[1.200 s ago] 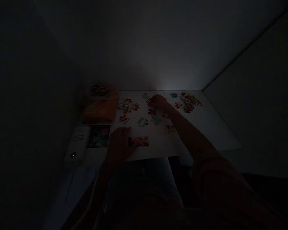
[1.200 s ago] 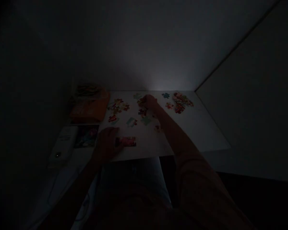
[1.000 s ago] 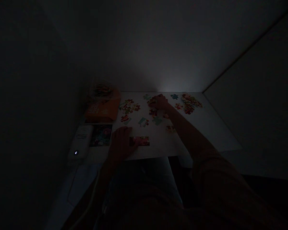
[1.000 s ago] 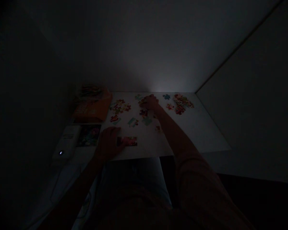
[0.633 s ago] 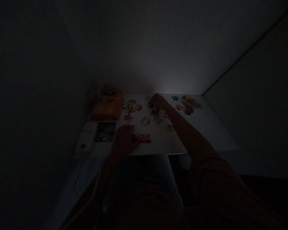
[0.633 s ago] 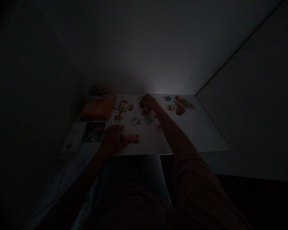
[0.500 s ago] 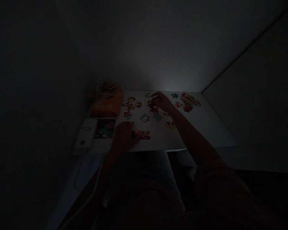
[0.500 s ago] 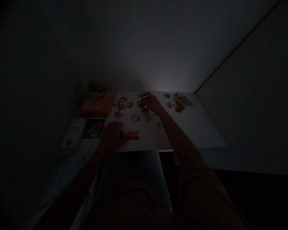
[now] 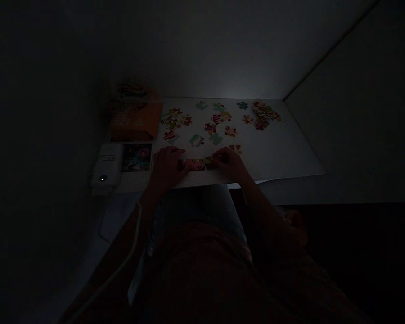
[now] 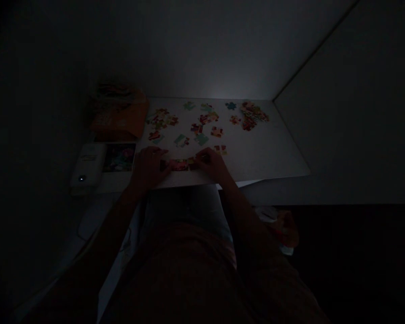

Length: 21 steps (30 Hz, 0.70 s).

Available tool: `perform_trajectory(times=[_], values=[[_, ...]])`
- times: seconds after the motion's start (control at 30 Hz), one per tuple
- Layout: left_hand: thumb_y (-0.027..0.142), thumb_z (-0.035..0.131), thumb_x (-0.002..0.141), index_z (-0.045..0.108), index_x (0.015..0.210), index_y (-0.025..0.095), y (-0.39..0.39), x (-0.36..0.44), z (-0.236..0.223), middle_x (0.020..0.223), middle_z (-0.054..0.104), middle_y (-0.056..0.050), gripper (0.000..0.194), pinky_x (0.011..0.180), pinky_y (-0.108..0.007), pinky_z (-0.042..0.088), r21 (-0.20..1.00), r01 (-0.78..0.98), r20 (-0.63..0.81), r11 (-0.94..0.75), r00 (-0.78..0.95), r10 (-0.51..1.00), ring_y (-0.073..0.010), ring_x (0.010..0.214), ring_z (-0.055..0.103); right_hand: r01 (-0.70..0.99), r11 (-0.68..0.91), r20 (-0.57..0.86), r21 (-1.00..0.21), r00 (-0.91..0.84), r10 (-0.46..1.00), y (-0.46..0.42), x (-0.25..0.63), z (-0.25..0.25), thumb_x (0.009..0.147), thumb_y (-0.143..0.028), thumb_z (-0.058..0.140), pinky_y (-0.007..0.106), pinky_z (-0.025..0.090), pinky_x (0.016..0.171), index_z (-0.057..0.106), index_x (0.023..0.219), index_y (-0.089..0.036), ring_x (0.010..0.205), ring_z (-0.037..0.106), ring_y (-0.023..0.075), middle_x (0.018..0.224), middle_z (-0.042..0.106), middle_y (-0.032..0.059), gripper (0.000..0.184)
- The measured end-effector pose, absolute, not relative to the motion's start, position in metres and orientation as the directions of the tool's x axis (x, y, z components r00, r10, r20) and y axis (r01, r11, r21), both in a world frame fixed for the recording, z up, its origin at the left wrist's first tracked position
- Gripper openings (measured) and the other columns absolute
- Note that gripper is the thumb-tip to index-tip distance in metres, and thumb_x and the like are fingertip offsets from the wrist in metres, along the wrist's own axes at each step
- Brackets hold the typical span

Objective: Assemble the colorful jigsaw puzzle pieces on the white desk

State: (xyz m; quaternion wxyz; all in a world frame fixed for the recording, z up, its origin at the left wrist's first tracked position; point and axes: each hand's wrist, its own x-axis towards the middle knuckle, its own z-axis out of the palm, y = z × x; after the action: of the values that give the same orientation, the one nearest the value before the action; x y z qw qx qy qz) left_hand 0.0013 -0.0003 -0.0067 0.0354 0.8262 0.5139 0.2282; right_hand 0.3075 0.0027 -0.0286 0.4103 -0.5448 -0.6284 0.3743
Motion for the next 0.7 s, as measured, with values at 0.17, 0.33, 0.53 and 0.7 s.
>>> perform_trajectory(times=[0.17,0.33,0.53,0.7], values=[[0.04,0.069,0.114,0.079,0.142,0.021,-0.012,0.009,-0.007,0.144,0.072,-0.018,0.035,0.115,-0.055,0.049,0.325,0.73,0.38,-0.601,0.482,0.79,-0.0364,0.137,0.065,0.497,0.266,0.226,-0.826,-0.14,0.964,0.007,0.303,-0.032,0.093,-0.05,0.084,0.05,0.065,0.094,0.074,0.107,-0.028,0.099,0.079,0.03,0.107,0.083,0.0084,0.028],[0.043,0.069,0.115,0.074,0.153,0.022,-0.026,0.026,-0.004,0.156,0.07,-0.016,0.044,0.123,-0.057,0.047,0.319,0.695,0.289,-0.644,0.576,0.764,-0.0374,0.145,0.061,0.539,0.333,0.299,-0.774,-0.153,0.942,0.005,0.304,-0.036,0.096,-0.045,0.083,0.05,0.063,0.099,0.075,0.116,-0.028,0.103,0.076,0.0299,0.114,0.082,0.0092,0.027],[0.045,0.064,0.118,0.069,0.163,0.022,-0.03,0.029,0.002,0.161,0.068,-0.017,0.051,0.128,-0.058,0.045,0.321,0.695,0.221,-0.644,0.606,0.764,-0.0376,0.151,0.059,0.602,0.347,0.313,-0.72,-0.164,0.935,0.002,0.306,-0.036,0.101,-0.044,0.082,0.053,0.061,0.105,0.076,0.118,-0.029,0.11,0.073,0.032,0.117,0.079,0.0103,0.024],[0.047,0.06,0.119,0.068,0.165,0.024,-0.032,0.03,0.005,0.165,0.066,-0.016,0.052,0.13,-0.059,0.042,0.306,0.717,0.191,-0.626,0.598,0.779,-0.038,0.153,0.057,0.677,0.318,0.318,-0.663,-0.13,0.939,0.0,0.3,-0.034,0.098,-0.039,0.084,0.061,0.057,0.118,0.078,0.118,-0.029,0.126,0.068,0.0378,0.124,0.076,0.0131,0.023]])
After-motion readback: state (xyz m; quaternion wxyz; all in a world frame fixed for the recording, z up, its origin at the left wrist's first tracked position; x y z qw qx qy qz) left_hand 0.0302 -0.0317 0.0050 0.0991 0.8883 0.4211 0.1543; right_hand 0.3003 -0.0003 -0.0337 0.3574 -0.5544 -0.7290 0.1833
